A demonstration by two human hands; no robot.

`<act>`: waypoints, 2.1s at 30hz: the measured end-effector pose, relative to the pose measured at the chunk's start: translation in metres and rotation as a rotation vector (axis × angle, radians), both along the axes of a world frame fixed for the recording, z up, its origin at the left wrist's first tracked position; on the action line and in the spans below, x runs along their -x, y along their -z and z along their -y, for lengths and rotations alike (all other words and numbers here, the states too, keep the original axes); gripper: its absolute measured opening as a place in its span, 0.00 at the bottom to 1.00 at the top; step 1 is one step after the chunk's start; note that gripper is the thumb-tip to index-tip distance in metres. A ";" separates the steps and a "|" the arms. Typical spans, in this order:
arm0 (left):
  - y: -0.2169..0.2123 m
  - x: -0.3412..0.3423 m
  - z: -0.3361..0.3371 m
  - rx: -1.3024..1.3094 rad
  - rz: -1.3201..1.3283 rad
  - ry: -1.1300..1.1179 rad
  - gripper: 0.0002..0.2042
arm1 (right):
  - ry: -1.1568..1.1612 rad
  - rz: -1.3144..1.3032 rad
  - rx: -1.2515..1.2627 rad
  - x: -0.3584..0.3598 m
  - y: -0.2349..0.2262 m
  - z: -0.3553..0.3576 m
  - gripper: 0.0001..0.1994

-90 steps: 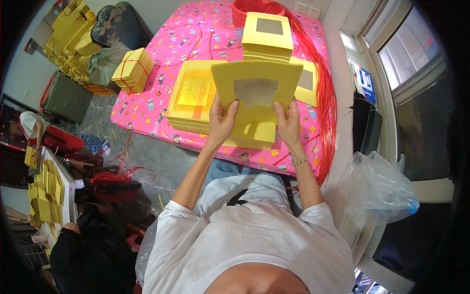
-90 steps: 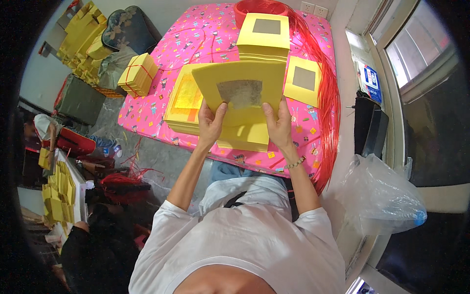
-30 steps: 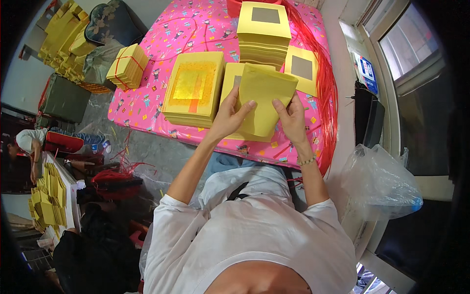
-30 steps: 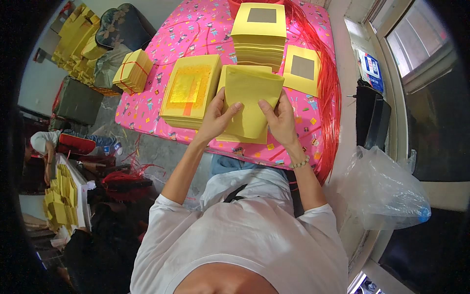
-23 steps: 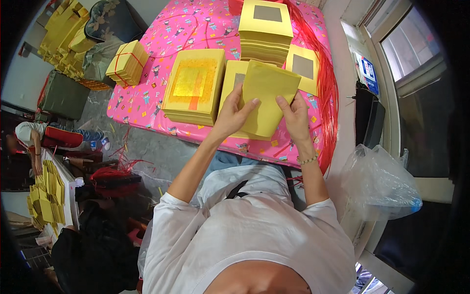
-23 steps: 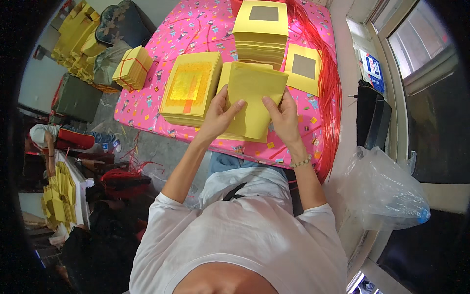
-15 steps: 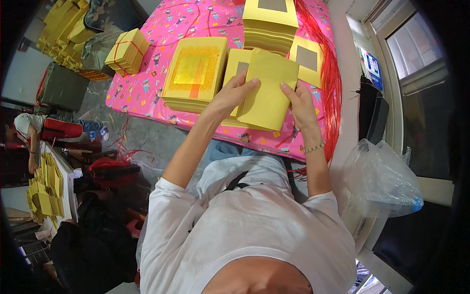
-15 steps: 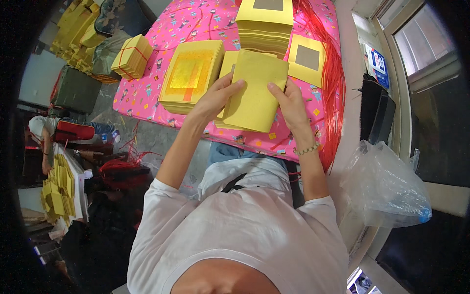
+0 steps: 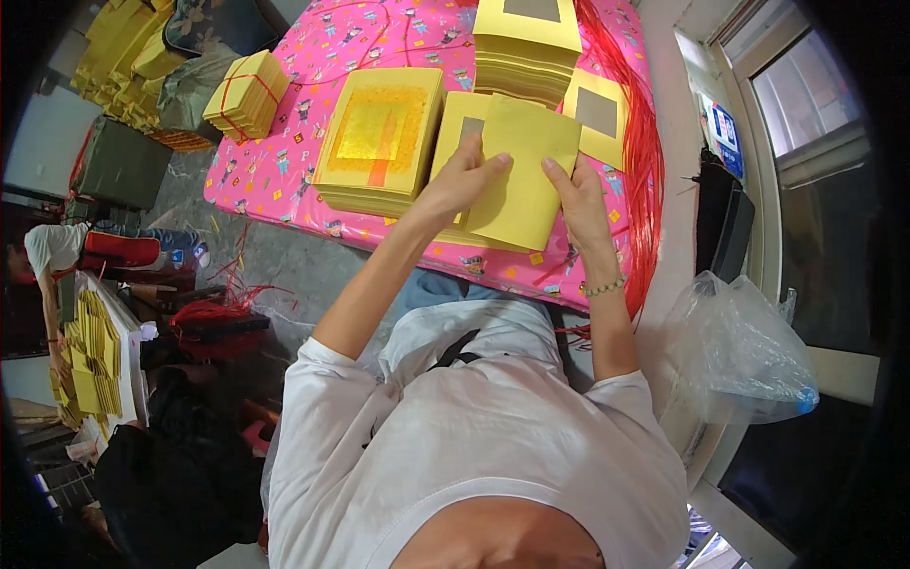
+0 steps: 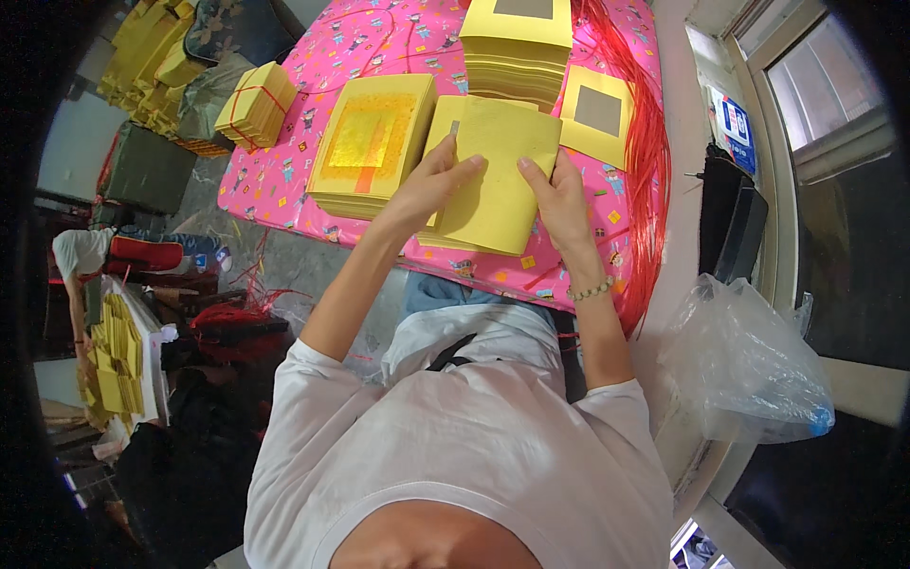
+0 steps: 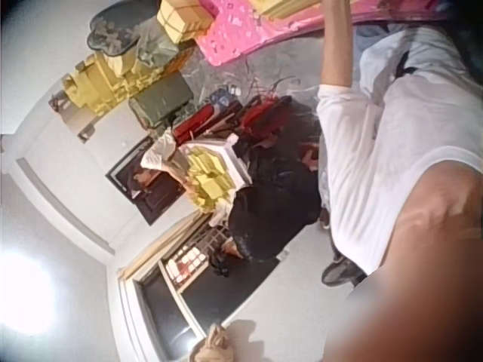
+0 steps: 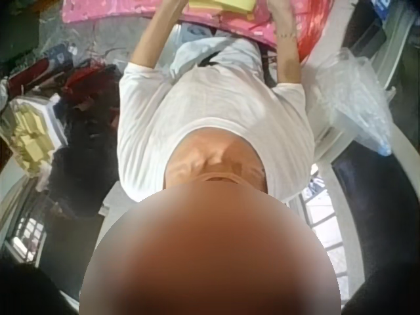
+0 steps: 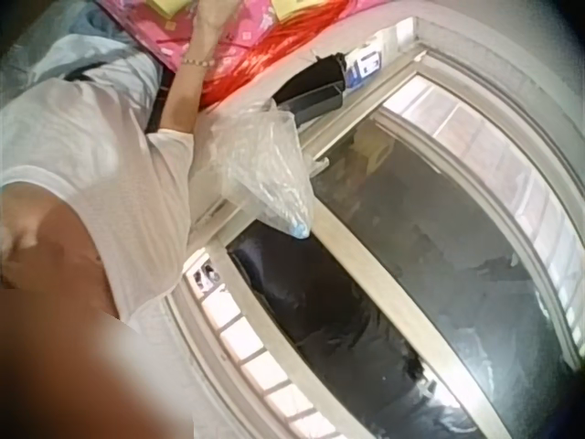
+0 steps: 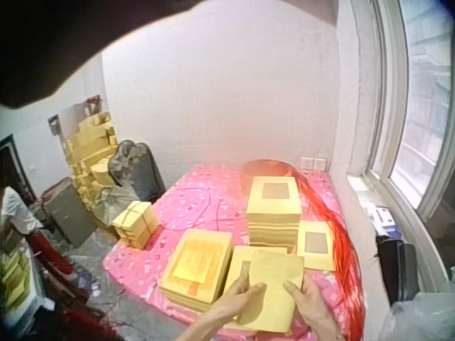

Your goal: Counting and organizing stacks of yellow paper with foil.

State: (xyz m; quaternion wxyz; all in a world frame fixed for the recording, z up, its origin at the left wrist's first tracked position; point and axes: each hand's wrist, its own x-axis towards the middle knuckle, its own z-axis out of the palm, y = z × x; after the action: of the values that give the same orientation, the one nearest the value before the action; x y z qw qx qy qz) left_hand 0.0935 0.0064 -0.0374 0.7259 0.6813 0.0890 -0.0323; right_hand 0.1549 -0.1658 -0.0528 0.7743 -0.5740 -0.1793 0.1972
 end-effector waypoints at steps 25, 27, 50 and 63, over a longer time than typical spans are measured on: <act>0.010 0.036 0.033 0.218 0.261 -0.116 0.17 | 0.300 0.153 0.001 0.010 0.006 0.009 0.11; 0.008 0.036 0.031 0.166 0.229 -0.109 0.17 | 0.300 0.170 0.022 0.015 0.001 0.014 0.12; 0.007 0.032 0.038 0.115 0.149 -0.056 0.19 | 0.110 -0.121 0.167 0.066 0.014 0.051 0.13; 0.014 0.019 0.034 0.031 0.266 -0.131 0.17 | 0.038 -0.045 0.210 0.072 0.025 0.060 0.10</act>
State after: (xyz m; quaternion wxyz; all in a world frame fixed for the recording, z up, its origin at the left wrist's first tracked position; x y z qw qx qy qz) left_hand 0.0748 -0.0280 -0.0517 0.7423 0.6609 0.0358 0.1043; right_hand 0.0833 -0.2257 -0.0782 0.7171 -0.6508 -0.1293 0.2133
